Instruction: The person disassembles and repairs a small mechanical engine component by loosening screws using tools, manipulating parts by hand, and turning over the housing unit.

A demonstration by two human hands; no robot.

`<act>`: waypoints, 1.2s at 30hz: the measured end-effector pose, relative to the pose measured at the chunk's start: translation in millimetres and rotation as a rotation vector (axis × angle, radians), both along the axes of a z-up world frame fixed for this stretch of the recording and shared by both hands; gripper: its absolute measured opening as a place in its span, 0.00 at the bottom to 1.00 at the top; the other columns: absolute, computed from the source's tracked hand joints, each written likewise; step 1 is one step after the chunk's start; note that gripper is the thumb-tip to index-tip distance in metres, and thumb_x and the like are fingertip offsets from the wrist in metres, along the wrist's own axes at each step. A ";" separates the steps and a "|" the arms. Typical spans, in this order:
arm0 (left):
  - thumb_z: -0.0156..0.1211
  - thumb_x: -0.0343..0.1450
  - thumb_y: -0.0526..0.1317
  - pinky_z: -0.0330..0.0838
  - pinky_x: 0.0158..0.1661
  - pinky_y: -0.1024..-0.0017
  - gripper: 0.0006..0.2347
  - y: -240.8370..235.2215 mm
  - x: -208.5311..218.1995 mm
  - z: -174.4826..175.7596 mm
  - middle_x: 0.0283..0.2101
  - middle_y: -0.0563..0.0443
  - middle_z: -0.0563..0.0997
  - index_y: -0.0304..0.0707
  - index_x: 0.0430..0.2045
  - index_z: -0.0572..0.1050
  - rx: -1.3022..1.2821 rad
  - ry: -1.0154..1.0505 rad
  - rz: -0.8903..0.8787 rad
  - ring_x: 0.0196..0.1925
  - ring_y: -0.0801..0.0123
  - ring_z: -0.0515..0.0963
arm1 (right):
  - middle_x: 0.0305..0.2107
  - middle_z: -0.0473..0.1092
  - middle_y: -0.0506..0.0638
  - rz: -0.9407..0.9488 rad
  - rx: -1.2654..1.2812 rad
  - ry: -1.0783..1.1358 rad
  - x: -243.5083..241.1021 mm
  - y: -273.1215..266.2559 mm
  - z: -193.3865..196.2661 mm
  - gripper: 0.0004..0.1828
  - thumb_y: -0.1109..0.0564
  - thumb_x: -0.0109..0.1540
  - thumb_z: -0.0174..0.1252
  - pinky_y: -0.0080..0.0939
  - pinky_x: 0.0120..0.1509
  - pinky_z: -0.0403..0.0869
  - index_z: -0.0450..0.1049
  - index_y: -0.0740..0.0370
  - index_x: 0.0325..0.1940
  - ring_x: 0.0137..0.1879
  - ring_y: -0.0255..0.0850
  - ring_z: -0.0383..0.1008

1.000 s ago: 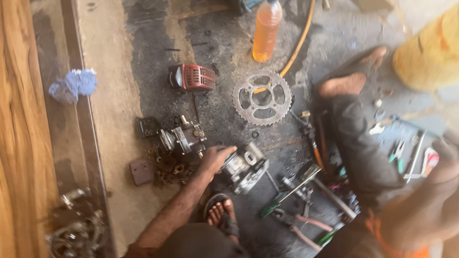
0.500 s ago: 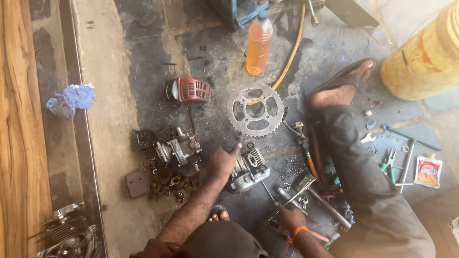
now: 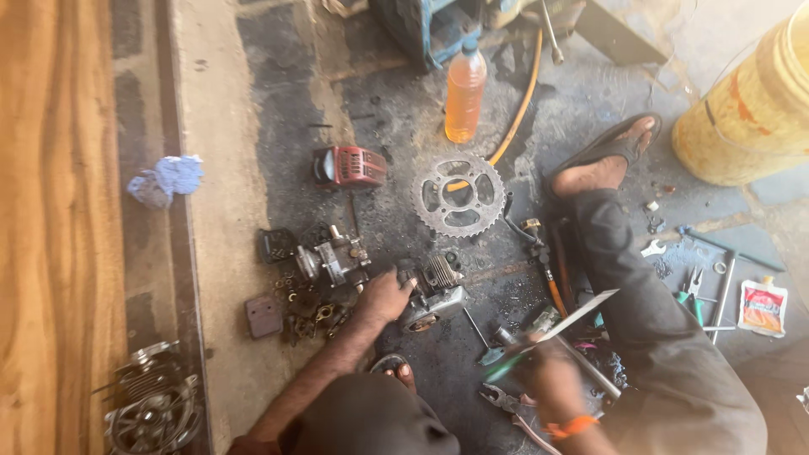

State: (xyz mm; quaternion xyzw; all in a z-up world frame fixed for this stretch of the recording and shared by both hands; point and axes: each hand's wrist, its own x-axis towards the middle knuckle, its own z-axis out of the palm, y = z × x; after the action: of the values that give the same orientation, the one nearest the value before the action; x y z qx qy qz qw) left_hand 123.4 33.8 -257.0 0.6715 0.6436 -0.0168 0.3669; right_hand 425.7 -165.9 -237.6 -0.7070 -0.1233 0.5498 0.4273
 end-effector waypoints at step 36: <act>0.62 0.65 0.69 0.77 0.52 0.55 0.45 -8.8 52.4 -7.0 0.51 0.28 0.79 0.22 0.61 0.60 -0.118 -0.135 0.864 0.53 0.42 0.81 | 0.28 0.69 0.54 0.203 -0.009 0.144 -32.0 -18.0 115.1 0.24 0.61 0.61 0.53 0.38 0.27 0.64 0.73 0.67 0.62 0.26 0.37 0.65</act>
State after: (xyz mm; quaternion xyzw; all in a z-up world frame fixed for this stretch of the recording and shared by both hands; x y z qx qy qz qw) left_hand 175.8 25.0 -264.0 0.3181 0.8379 0.1452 0.4191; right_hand 393.7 -183.9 -122.5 -0.6514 -0.1608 0.6403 0.3741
